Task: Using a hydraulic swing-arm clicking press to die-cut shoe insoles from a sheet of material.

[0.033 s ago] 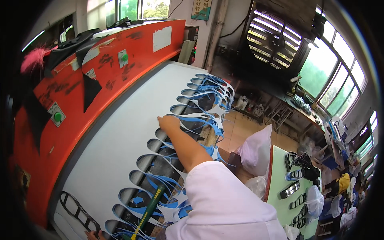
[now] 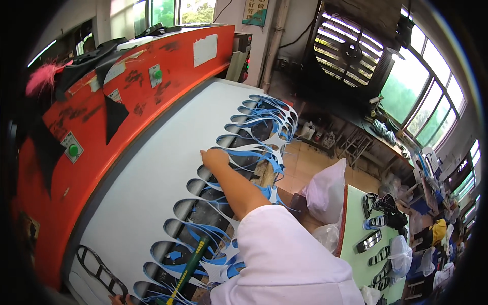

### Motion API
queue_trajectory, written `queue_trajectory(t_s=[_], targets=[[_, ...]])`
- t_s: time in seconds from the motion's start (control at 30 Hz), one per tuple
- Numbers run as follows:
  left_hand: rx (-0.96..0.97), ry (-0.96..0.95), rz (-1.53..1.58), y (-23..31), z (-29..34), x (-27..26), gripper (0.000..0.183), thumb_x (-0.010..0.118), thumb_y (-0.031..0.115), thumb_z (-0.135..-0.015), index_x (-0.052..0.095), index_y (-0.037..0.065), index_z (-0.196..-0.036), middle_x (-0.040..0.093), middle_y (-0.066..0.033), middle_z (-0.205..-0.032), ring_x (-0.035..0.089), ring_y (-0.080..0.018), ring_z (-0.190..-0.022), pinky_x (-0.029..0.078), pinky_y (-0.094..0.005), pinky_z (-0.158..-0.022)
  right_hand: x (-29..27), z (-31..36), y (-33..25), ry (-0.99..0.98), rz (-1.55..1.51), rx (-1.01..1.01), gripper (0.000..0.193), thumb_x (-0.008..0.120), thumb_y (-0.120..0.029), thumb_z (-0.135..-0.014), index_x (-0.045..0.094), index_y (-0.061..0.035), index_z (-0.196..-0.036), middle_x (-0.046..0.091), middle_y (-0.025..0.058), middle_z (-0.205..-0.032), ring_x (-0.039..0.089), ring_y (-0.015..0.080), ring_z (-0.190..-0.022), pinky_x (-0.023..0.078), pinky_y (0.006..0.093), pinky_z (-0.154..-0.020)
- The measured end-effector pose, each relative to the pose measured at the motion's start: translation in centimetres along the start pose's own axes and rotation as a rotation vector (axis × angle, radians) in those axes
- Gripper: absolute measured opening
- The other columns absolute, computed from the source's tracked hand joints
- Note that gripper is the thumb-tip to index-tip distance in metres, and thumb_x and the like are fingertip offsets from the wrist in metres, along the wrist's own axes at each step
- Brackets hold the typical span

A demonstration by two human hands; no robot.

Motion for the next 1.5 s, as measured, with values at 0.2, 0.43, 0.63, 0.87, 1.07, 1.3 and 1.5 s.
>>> queue_trajectory(t_s=[0.2,0.43,0.63,0.87,1.07,1.3,1.5], targets=[[-0.156,-0.131,0.037,-0.3,0.8,0.1,0.032,0.067,0.028,-0.086,0.061,0.001,-0.102,0.056,-0.0293,-0.119,0.047,-0.0475,-0.117,0.037,-0.0542,-0.098,0.8,0.8,1.5,0.048,0.096,-0.090,0.055,0.034,-0.046,-0.098,0.070,-0.0054,-0.099,0.068,0.0191,-0.103,0.066,0.0357,-0.097,0.049,0.0492,-0.084],[-0.137,0.057,0.027,-4.6,5.0,0.3,0.035,0.071,0.025,-0.082,0.054,0.001,-0.103,0.049,-0.0257,-0.133,0.042,-0.0443,-0.126,0.032,-0.0529,-0.104,2.3,1.4,-2.2,-0.052,0.568,-0.226,0.037,0.050,-0.036,-0.092,0.070,-0.0062,-0.100,0.067,0.0171,-0.105,0.064,0.0339,-0.101,0.050,0.0478,-0.081],[-0.087,0.040,0.126,-3.4,5.5,-1.1,0.034,0.072,0.032,-0.081,0.056,0.005,-0.094,0.059,-0.0230,-0.116,0.046,-0.0431,-0.125,0.030,-0.0548,-0.105,3.5,28.2,-33.7,-0.072,-0.142,-1.484,0.032,0.070,-0.026,-0.082,0.064,-0.0077,-0.107,0.062,0.0101,-0.110,0.057,0.0311,-0.106,0.045,0.0419,-0.091],[-0.160,0.044,0.167,-4.2,6.9,-3.0,0.032,0.073,0.031,-0.079,0.057,0.006,-0.091,0.061,-0.0204,-0.106,0.046,-0.0434,-0.125,0.028,-0.0549,-0.105,14.9,51.6,-47.6,-0.306,0.348,-2.180,0.043,0.079,-0.026,-0.069,0.066,-0.0200,-0.109,0.059,0.0048,-0.113,0.056,0.0247,-0.110,0.044,0.0389,-0.093],[-0.097,0.160,0.356,-5.0,6.1,-5.5,0.026,0.071,0.026,-0.080,0.059,0.005,-0.088,0.062,-0.0245,-0.113,0.048,-0.0412,-0.124,0.033,-0.0520,-0.103,18.7,53.5,-47.4,-0.433,0.647,-2.197,0.046,0.084,-0.027,-0.055,0.068,-0.0163,-0.096,0.056,0.0036,-0.115,0.051,0.0279,-0.117,0.041,0.0387,-0.099],[-0.135,-0.049,0.077,-4.8,7.2,-2.4,0.066,0.067,0.045,-0.081,0.047,-0.002,-0.123,0.063,-0.0207,-0.111,0.059,-0.0364,-0.107,0.045,-0.0425,-0.092,13.5,51.0,-45.2,-0.182,-0.322,-2.491,0.017,0.070,-0.013,-0.071,0.068,-0.0147,-0.087,0.062,0.0015,-0.087,0.061,0.0247,-0.092,0.043,0.0389,-0.098],[-0.274,-0.801,-0.039,-4.8,-0.7,-1.7,0.057,0.063,0.052,-0.080,0.065,0.002,-0.108,0.069,-0.0155,-0.097,0.066,-0.0309,-0.091,0.051,-0.0422,-0.079,6.0,39.9,-46.1,-0.512,-0.961,-1.337,0.010,0.065,-0.015,-0.082,0.063,-0.0062,-0.087,0.066,0.0121,-0.092,0.063,0.0354,-0.083,0.051,0.0403,-0.082]])
Point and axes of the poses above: each hand's wrist, its own z-axis away from the middle knuckle, its own x-axis out of the palm, y = z × x, the point moved 9 cm from there along -z, towards the middle knuckle
